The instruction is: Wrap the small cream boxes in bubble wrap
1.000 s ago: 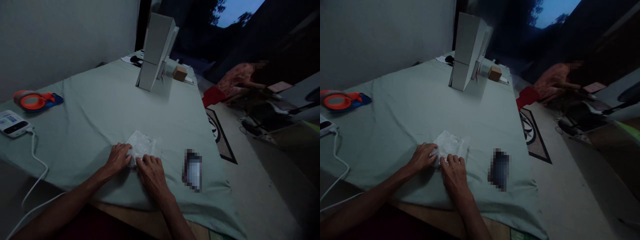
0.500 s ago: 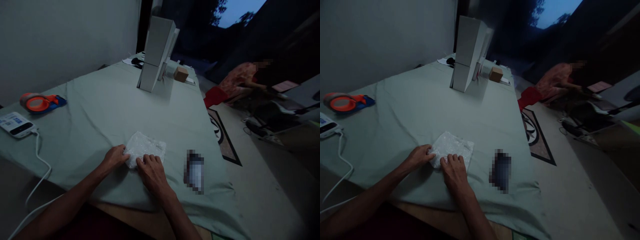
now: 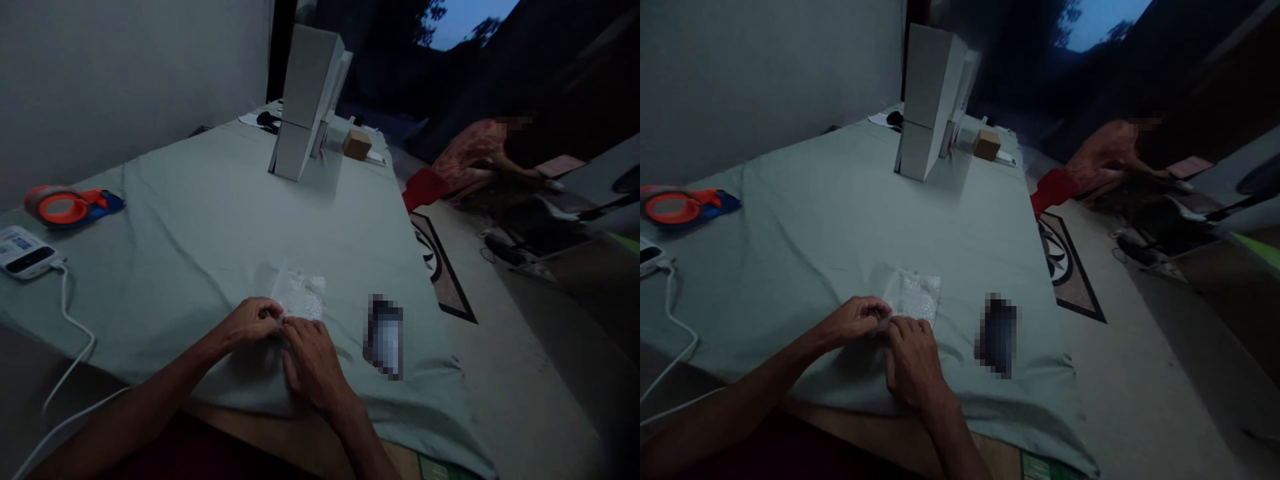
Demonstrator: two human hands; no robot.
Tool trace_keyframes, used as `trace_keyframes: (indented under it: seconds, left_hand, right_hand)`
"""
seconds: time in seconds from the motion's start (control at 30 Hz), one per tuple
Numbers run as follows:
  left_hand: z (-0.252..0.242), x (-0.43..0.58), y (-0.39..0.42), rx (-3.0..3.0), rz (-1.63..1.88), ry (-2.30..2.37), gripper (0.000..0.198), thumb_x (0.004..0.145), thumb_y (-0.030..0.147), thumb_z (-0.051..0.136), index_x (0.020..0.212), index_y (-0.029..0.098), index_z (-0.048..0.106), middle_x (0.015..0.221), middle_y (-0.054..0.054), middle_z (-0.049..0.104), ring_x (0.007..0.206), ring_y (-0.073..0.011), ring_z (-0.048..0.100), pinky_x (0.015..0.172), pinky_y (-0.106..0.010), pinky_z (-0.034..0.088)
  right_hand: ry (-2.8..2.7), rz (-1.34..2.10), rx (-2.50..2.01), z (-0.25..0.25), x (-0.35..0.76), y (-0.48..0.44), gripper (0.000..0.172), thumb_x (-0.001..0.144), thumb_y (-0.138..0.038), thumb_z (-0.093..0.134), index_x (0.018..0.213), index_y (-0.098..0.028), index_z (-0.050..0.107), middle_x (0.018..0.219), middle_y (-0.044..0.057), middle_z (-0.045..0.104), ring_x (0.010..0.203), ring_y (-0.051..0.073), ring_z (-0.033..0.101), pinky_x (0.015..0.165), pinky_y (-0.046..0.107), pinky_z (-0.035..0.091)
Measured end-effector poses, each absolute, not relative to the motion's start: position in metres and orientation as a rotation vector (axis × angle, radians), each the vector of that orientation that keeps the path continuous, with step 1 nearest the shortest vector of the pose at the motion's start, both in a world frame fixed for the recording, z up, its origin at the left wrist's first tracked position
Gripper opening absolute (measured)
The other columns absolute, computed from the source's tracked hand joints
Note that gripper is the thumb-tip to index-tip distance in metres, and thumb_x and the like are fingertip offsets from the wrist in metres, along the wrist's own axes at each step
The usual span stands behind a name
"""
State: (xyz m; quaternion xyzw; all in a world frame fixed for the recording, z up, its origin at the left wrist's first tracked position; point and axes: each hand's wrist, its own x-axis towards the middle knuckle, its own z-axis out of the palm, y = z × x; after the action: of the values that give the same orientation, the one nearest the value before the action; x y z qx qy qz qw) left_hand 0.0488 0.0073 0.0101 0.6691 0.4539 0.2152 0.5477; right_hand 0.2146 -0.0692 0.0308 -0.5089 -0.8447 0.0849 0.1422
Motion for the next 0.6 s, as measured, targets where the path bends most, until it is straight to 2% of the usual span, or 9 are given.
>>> trace_keyframes:
  seconds: [0.07, 0.13, 0.27, 0.33, 0.43, 0.6]
  left_hand:
    - [0.013, 0.047, 0.005, 1.797, 0.503, 1.033, 0.027, 0.072, 0.014, 0.048, 0.091, 0.015, 0.068, 0.087, -0.004, 0.065, 0.075, -0.0147, 0.058, 0.069, -0.025, 0.046]
    - [0.015, 0.047, 0.001, 2.008, 0.503, 0.991, 0.028, 0.077, 0.010, 0.045, 0.090, 0.016, 0.068, 0.089, -0.005, 0.064, 0.082, -0.0159, 0.059, 0.075, -0.027, 0.046]
    - [0.016, 0.053, -0.006, 2.264, 0.417, 1.021, 0.022, 0.083, 0.012, 0.048, 0.093, 0.017, 0.068, 0.090, -0.006, 0.061, 0.082, -0.0171, 0.059, 0.076, -0.028, 0.046]
    - [0.016, 0.056, -0.009, 2.317, 0.402, 1.045, 0.020, 0.084, 0.013, 0.052, 0.095, 0.017, 0.067, 0.094, -0.006, 0.059, 0.085, -0.0179, 0.059, 0.078, -0.029, 0.047]
    - [0.016, 0.057, -0.009, 2.363, 0.426, 1.043, 0.019, 0.082, 0.011, 0.055, 0.095, 0.017, 0.066, 0.101, -0.008, 0.058, 0.094, -0.0199, 0.057, 0.083, -0.030, 0.047]
    - [0.010, 0.055, -0.008, 2.416, 0.467, 0.966, 0.021, 0.081, 0.010, 0.055, 0.098, 0.018, 0.065, 0.106, -0.008, 0.057, 0.100, -0.0215, 0.054, 0.089, -0.034, 0.046]
  right_hand:
    - [-2.354, 0.281, -1.419, 0.026, 0.219, -0.073, 0.038, 0.077, -0.006, 0.054, 0.113, -0.018, 0.056, 0.119, 0.010, 0.062, 0.108, 0.024, 0.055, 0.090, 0.039, 0.041]
    - [-2.238, 0.267, -1.419, 0.020, 0.225, -0.076, 0.034, 0.081, -0.006, 0.051, 0.111, -0.020, 0.057, 0.120, 0.009, 0.062, 0.110, 0.023, 0.056, 0.090, 0.038, 0.042]
    - [-1.859, 0.180, -1.626, 0.004, 0.246, -0.084, 0.021, 0.089, -0.022, 0.050, 0.108, -0.020, 0.059, 0.117, 0.012, 0.062, 0.109, 0.026, 0.058, 0.090, 0.042, 0.046]
    - [-1.669, 0.264, -1.789, -0.004, 0.257, -0.087, 0.031, 0.088, -0.033, 0.053, 0.114, -0.017, 0.057, 0.116, 0.015, 0.062, 0.098, 0.026, 0.062, 0.083, 0.041, 0.050]
    - [-1.483, 0.522, -1.994, -0.012, 0.263, -0.088, 0.055, 0.083, -0.045, 0.056, 0.127, -0.012, 0.050, 0.111, 0.014, 0.064, 0.077, 0.022, 0.065, 0.070, 0.037, 0.052]
    - [-1.345, 0.676, -2.067, -0.018, 0.253, -0.075, 0.074, 0.078, -0.048, 0.061, 0.138, -0.009, 0.042, 0.097, 0.009, 0.068, 0.067, 0.020, 0.063, 0.066, 0.033, 0.049]
